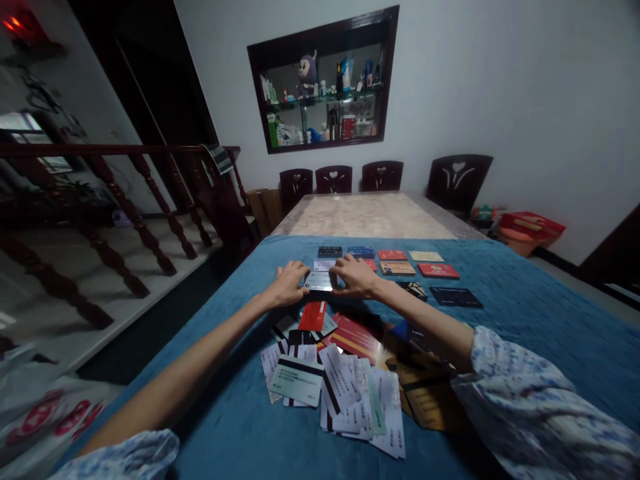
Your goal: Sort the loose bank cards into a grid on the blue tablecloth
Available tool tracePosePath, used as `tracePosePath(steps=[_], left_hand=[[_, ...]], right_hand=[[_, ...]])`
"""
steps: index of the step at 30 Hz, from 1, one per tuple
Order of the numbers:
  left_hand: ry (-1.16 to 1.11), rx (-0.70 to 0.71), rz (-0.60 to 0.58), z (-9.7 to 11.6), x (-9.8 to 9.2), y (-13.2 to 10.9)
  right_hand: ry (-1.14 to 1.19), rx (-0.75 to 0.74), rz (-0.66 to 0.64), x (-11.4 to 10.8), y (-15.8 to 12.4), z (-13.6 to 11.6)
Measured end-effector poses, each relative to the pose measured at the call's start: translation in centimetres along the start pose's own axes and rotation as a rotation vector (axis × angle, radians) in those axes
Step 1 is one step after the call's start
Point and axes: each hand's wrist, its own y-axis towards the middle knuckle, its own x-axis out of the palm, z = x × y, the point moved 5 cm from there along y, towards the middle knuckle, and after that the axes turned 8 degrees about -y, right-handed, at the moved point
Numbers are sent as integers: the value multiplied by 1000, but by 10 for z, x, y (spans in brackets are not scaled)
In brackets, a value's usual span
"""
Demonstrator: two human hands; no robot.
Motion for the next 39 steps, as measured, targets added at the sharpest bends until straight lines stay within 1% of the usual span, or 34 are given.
tracePosePath(steps=[3, 8, 15, 21, 24, 28, 39], left_hand=[[26, -20, -24, 0, -1, 13], [31, -47, -32, -2, 1, 35], [29, -3, -18, -12, 8, 70], [6, -19, -19, -19, 16, 94], [2, -33, -28, -22, 20, 101], [0, -42, -47, -25, 24, 107], [-9, -89, -139, -38, 36, 118]], right_hand=[[-9, 10, -15, 0, 7, 10], [-29, 14, -45, 7, 22, 26], [-37, 52, -94, 17, 43, 43], [-31, 85, -132, 29, 64, 56], [-39, 94, -166, 36, 71, 61], [-47, 105, -179, 43, 77, 63], [-45, 109, -216, 52, 86, 63]])
